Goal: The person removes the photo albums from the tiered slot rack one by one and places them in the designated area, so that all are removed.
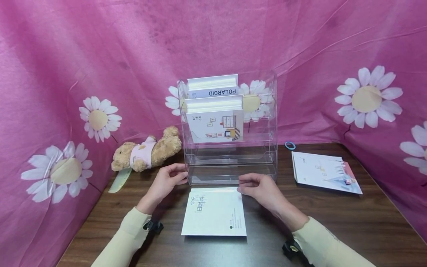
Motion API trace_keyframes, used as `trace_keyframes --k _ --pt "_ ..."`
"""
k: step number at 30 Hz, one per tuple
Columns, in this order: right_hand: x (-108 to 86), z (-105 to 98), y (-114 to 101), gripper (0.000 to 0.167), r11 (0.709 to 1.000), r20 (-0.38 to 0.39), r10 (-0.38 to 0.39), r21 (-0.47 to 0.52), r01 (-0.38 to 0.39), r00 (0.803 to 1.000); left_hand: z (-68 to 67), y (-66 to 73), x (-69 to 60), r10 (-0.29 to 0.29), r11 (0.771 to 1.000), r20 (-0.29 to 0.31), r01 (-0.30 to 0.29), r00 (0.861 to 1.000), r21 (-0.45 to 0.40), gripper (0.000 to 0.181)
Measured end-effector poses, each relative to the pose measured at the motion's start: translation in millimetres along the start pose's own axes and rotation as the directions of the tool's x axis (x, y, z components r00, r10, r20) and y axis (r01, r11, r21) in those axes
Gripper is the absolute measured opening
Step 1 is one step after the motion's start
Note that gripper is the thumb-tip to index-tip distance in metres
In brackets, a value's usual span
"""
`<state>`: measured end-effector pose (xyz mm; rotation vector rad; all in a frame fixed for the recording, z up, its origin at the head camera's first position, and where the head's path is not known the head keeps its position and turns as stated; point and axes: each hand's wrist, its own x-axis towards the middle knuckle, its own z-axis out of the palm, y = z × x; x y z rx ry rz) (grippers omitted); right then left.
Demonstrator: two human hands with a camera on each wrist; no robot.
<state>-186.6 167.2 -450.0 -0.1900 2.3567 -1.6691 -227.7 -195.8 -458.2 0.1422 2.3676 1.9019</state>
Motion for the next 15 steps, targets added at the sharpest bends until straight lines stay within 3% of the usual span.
trace_keyframes --k 15 --pt "6.5 -11 -27 0.052 0.996 -0.044 -0.071 0.050 0.073 0.997 0.2 1.2 0.1 0.000 1.000 0.000 0.000 1.000 -0.003 0.032"
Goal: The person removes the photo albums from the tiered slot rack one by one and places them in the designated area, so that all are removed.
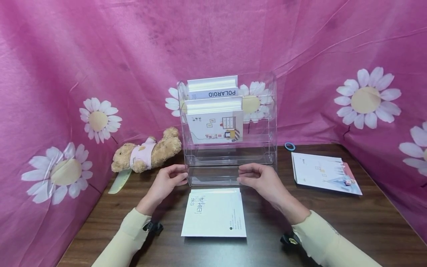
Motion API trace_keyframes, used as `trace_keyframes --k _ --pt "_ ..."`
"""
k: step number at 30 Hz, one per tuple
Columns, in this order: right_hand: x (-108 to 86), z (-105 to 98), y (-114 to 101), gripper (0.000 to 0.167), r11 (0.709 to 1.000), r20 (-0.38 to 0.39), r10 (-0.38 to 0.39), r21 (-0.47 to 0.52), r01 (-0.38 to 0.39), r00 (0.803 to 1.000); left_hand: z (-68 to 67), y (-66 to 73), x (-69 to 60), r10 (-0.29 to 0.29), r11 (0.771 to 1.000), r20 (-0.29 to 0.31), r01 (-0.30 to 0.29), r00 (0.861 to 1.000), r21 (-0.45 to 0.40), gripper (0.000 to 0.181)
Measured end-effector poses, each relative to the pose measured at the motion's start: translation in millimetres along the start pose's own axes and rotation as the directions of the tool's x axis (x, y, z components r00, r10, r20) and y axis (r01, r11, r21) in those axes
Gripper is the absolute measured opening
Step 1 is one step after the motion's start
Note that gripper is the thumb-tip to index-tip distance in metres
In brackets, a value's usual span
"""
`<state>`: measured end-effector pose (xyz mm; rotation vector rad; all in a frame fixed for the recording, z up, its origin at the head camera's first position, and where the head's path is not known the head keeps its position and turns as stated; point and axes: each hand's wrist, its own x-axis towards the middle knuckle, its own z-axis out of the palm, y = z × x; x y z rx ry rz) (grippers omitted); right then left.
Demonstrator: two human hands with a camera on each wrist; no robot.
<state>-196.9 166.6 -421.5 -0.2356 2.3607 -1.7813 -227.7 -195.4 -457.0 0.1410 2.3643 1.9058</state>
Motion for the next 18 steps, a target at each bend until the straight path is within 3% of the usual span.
trace_keyframes --k 11,18 --pt "4.1 -12 -22 0.053 1.000 -0.054 -0.022 0.015 0.022 0.998 1.4 2.1 -0.5 0.002 1.000 0.005 -0.002 1.000 -0.008 0.034" --pt "7.8 -14 -33 0.054 0.997 -0.072 -0.045 -0.068 0.040 0.996 1.3 1.3 -0.7 0.001 1.000 -0.002 -0.001 1.000 0.001 0.033"
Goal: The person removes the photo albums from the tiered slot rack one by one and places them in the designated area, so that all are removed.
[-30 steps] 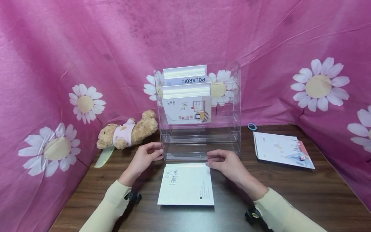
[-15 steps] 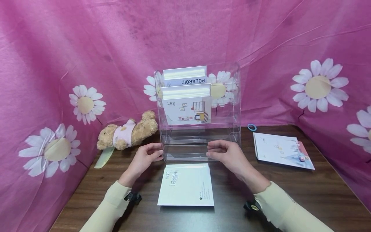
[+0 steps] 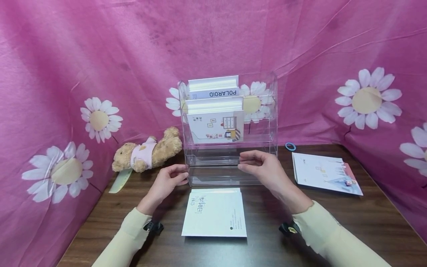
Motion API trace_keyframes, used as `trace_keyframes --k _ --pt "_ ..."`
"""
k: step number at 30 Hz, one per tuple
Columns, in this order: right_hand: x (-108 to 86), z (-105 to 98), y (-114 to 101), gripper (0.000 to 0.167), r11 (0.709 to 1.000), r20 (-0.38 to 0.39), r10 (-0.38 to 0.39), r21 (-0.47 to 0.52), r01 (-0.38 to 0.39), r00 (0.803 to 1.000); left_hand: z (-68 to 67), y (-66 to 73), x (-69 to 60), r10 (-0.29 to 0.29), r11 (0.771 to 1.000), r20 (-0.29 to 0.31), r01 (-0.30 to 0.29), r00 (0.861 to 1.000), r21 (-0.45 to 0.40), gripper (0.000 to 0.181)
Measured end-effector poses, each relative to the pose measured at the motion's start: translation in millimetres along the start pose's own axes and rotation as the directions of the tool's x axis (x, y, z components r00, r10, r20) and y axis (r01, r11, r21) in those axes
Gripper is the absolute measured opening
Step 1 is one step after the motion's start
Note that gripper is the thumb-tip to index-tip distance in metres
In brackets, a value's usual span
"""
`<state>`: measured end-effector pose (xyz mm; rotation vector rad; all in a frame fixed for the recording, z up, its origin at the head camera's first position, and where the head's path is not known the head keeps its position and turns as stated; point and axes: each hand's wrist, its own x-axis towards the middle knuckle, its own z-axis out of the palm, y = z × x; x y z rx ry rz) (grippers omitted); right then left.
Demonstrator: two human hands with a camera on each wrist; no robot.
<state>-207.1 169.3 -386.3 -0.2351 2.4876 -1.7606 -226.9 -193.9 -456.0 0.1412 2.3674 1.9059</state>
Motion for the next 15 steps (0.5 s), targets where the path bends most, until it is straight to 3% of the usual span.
trace_keyframes --k 9,15 --pt "4.9 -7 -10 0.054 0.999 -0.033 -0.030 0.015 0.031 0.999 -0.1 -0.9 1.0 0.010 1.000 0.001 -0.010 1.000 0.008 0.033" --pt "10.3 -15 -24 0.055 0.999 -0.055 -0.046 -0.027 0.045 0.997 -0.6 -1.6 0.7 0.006 1.000 0.002 -0.006 1.000 -0.008 0.036"
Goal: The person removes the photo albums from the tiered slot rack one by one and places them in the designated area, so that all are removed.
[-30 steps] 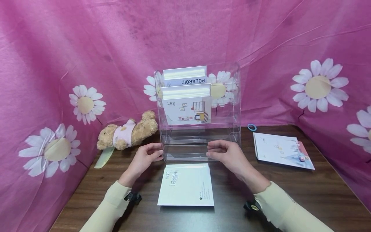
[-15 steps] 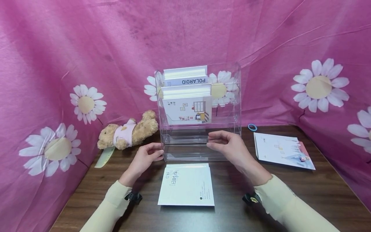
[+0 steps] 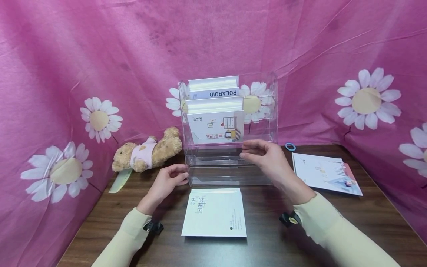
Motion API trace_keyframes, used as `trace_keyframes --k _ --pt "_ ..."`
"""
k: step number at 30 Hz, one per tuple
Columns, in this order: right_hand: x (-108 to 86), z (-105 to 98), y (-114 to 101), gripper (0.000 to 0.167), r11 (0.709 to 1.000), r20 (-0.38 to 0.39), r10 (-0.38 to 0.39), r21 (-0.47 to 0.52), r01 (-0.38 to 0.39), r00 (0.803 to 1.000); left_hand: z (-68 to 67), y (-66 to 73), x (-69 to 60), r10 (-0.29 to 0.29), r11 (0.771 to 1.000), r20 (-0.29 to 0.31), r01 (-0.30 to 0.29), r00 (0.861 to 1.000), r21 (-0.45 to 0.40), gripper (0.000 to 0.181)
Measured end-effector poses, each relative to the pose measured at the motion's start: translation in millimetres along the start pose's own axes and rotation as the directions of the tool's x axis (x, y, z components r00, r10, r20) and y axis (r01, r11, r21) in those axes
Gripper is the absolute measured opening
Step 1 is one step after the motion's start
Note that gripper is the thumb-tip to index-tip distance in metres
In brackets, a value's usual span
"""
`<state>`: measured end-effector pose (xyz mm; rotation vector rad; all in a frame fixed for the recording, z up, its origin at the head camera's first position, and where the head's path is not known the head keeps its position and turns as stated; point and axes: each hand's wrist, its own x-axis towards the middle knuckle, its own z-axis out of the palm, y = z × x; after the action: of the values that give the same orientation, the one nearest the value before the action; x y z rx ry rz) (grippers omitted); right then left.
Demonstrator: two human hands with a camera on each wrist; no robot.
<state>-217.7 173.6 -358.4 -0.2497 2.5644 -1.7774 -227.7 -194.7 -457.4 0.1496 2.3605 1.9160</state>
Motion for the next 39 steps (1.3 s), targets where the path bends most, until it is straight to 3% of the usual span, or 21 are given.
trace_keyframes --k 17,26,33,39 --pt "26.7 -7 -24 0.056 0.993 -0.056 -0.049 0.106 0.055 0.997 -1.7 -1.2 -2.2 0.013 1.000 -0.008 -0.013 1.000 0.021 0.037" --pt "43.7 -13 -38 0.054 0.989 -0.127 -0.115 0.075 0.126 0.985 -0.9 -1.0 -0.2 0.009 1.000 -0.009 -0.008 1.000 0.030 0.041" --pt "58.9 -21 -41 0.056 0.990 -0.192 -0.130 0.026 0.138 0.973 -1.9 -1.6 0.8 0.009 0.998 -0.004 -0.009 1.000 0.062 0.042" --pt "67.5 -25 -40 0.058 0.992 -0.184 -0.123 0.015 0.128 0.975 -3.8 -3.0 0.4 0.011 0.996 0.002 -0.011 1.000 0.089 0.042"
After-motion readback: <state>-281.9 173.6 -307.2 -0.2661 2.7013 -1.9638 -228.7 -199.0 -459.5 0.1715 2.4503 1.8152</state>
